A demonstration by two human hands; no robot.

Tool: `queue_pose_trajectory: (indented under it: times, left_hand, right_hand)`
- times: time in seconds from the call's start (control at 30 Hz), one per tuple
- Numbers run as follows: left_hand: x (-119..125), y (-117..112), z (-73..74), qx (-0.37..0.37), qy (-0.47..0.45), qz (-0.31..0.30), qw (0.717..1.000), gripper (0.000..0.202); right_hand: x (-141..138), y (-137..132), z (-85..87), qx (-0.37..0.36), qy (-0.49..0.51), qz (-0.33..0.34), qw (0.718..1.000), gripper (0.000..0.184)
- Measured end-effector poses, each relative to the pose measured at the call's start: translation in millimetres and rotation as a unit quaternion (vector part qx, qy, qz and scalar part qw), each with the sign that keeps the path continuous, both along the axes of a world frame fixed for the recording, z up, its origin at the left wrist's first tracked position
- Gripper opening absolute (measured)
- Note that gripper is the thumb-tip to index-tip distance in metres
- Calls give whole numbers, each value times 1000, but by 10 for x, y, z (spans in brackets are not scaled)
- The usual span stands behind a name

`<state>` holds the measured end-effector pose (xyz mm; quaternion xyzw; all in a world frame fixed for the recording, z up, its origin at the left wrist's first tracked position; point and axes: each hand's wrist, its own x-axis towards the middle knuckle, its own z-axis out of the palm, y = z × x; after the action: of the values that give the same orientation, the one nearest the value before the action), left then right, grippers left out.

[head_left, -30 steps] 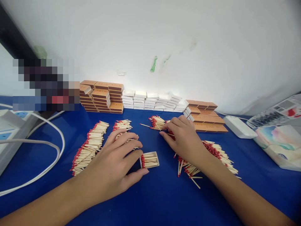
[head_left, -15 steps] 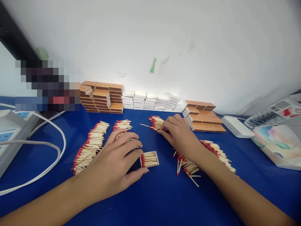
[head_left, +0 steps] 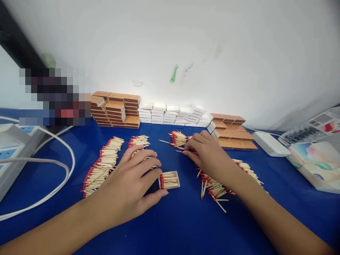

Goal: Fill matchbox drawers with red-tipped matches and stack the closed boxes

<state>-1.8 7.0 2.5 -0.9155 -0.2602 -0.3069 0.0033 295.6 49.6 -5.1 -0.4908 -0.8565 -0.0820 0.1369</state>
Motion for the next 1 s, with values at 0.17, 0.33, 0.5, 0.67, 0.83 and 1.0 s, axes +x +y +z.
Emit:
queue_pose_trajectory:
  times: [0.17, 0.33, 0.5, 0.67, 0.83, 1.0]
  left_hand:
    - [2, 6, 4, -3, -1, 0, 1000, 17]
    - [1, -3, 9, -3, 0, -1, 1000, 17]
    - [-1, -6, 1, -2, 1, 1, 1000, 17]
    - [-4, -2, -10, 2, 4, -1, 1000, 17]
    - [1, 2, 4, 8, 2, 0, 1000, 16]
    - [5, 0, -1, 6, 6, 2, 1000, 17]
  right_hand:
    - [-7, -7, 3, -5, 0, 0, 1000, 15]
    - [-7, -16, 11, 5, 4, 4, 1000, 13]
    - [-9, -23, 18, 9, 10, 18, 1000, 15]
    - [-34, -32, 27, 11, 10, 12, 1000, 9]
    - [-56, -48, 45, 6, -3, 12, 1000, 10]
    - [-56, -48, 27, 14, 3, 10, 1000, 10]
